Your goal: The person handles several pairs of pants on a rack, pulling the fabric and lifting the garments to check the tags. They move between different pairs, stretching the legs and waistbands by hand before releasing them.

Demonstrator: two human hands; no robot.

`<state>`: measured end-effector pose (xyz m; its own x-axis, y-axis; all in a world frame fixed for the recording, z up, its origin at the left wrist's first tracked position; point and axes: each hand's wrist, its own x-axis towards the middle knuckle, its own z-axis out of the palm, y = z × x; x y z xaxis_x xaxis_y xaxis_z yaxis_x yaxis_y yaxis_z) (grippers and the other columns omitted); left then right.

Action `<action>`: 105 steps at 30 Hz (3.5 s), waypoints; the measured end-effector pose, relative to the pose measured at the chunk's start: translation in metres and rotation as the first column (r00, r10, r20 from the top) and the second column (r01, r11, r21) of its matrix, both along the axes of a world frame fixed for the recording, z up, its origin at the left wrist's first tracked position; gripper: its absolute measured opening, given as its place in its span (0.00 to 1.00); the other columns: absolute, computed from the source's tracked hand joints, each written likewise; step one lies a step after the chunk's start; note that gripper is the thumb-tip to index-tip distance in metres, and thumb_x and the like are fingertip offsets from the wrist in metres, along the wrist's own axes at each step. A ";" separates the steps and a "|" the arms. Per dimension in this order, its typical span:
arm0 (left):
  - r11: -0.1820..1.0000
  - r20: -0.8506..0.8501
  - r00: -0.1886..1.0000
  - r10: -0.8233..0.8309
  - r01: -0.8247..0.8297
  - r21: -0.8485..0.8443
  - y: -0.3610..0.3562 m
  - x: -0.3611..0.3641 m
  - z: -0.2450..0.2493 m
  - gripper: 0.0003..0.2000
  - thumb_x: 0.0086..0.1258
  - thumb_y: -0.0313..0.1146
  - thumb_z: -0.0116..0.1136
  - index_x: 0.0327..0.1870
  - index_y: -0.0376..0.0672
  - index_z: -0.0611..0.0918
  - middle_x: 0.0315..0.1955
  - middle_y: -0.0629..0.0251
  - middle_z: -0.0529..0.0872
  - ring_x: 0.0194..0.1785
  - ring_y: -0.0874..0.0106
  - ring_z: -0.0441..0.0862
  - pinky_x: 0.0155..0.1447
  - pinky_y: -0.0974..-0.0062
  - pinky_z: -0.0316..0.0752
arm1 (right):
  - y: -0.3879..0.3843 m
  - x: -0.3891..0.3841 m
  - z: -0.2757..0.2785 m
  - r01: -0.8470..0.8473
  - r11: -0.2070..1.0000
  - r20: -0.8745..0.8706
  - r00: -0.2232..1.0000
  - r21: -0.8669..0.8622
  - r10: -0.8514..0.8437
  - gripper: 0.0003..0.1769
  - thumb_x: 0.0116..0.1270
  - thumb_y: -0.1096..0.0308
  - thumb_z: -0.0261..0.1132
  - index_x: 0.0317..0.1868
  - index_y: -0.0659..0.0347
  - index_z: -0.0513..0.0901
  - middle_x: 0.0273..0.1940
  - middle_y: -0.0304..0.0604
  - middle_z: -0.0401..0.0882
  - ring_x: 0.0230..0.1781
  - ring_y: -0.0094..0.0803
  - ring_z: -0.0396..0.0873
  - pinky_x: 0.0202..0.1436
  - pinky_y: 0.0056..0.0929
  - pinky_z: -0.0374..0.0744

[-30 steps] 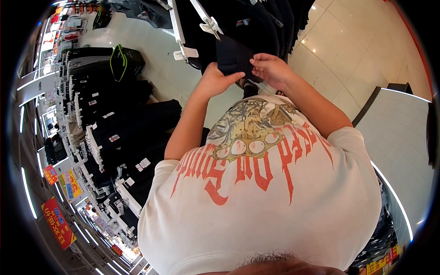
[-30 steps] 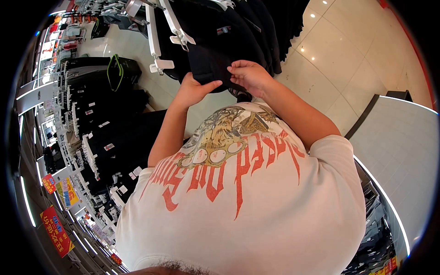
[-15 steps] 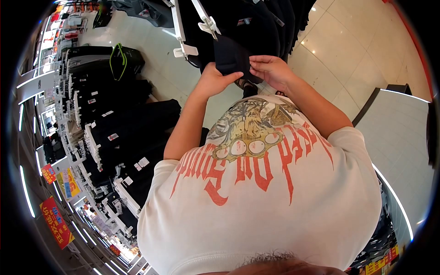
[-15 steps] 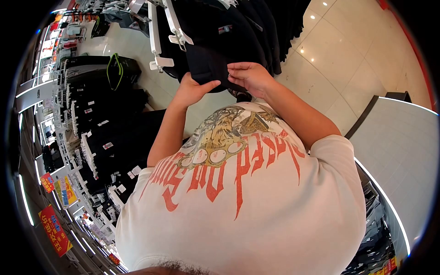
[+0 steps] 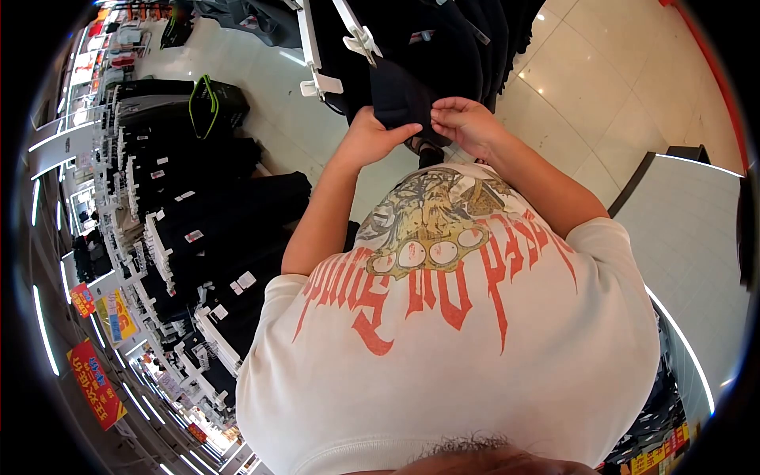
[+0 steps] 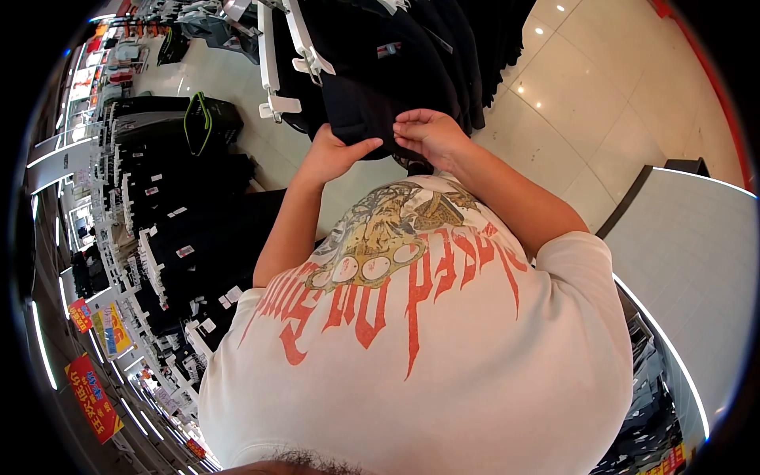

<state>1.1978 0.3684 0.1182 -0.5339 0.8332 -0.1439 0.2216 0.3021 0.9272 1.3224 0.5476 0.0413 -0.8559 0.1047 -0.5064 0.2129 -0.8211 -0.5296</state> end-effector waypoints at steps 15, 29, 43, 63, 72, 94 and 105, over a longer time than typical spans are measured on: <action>0.994 -0.134 0.986 -0.095 0.087 -0.064 0.009 0.006 0.015 0.09 0.68 0.34 0.71 0.42 0.38 0.86 0.26 0.68 0.88 0.29 0.77 0.84 0.35 0.76 0.78 | 0.008 -0.010 0.014 -0.075 0.965 -0.006 0.997 0.253 0.079 0.03 0.74 0.71 0.67 0.45 0.59 0.84 0.42 0.30 0.83 0.41 0.19 0.78 0.45 0.21 0.75; 0.996 -0.701 0.709 -0.084 0.045 -0.074 0.049 0.011 0.025 0.06 0.67 0.27 0.59 0.41 0.36 0.80 0.35 0.49 0.85 0.40 0.46 0.83 0.46 0.52 0.79 | 0.010 -0.043 0.102 0.320 0.126 -0.324 0.946 0.939 0.008 0.29 0.62 0.59 0.70 0.61 0.63 0.79 0.52 0.51 0.82 0.49 0.45 0.83 0.57 0.36 0.80; 0.947 -0.584 0.774 -0.244 0.320 0.028 0.022 0.037 0.048 0.22 0.67 0.30 0.66 0.63 0.41 0.79 0.60 0.51 0.81 0.63 0.51 0.78 0.66 0.60 0.75 | 0.051 -0.024 0.096 0.221 -0.341 -0.287 0.945 0.914 -0.156 0.18 0.60 0.67 0.72 0.51 0.59 0.84 0.47 0.48 0.85 0.46 0.49 0.83 0.47 0.40 0.82; 0.965 -0.167 0.979 0.114 -0.069 0.255 -0.060 -0.100 -0.011 0.09 0.68 0.24 0.65 0.48 0.36 0.85 0.43 0.57 0.88 0.42 0.66 0.87 0.48 0.72 0.81 | -0.057 -0.017 0.131 0.372 -0.452 -0.347 0.927 0.811 0.141 0.16 0.55 0.75 0.76 0.44 0.59 0.82 0.41 0.45 0.83 0.30 0.41 0.81 0.31 0.33 0.79; 0.938 -0.428 0.903 -0.031 0.174 0.299 -0.034 -0.161 -0.008 0.11 0.66 0.27 0.64 0.50 0.40 0.85 0.54 0.58 0.86 0.45 0.58 0.87 0.48 0.68 0.82 | -0.077 -0.057 0.158 -0.311 -0.417 0.288 0.950 0.854 -0.119 0.27 0.66 0.61 0.71 0.64 0.57 0.78 0.69 0.50 0.72 0.42 0.50 0.86 0.40 0.42 0.85; 0.810 -0.986 0.135 -0.096 0.586 0.001 -0.012 -0.333 0.064 0.10 0.58 0.30 0.70 0.35 0.38 0.80 0.55 0.61 0.79 0.57 0.60 0.79 0.58 0.64 0.78 | -0.055 -0.001 0.176 -0.283 -0.741 0.162 0.959 0.609 -0.233 0.10 0.56 0.68 0.78 0.35 0.60 0.86 0.44 0.39 0.81 0.37 0.39 0.81 0.39 0.36 0.81; 0.756 -0.977 0.118 -0.175 0.652 -0.057 0.001 -0.339 0.077 0.10 0.67 0.33 0.67 0.37 0.38 0.79 0.43 0.60 0.83 0.55 0.58 0.79 0.56 0.64 0.78 | -0.034 0.011 0.178 -0.300 -0.737 0.023 0.932 0.606 -0.361 0.07 0.61 0.71 0.75 0.35 0.63 0.85 0.39 0.43 0.81 0.39 0.42 0.80 0.40 0.36 0.79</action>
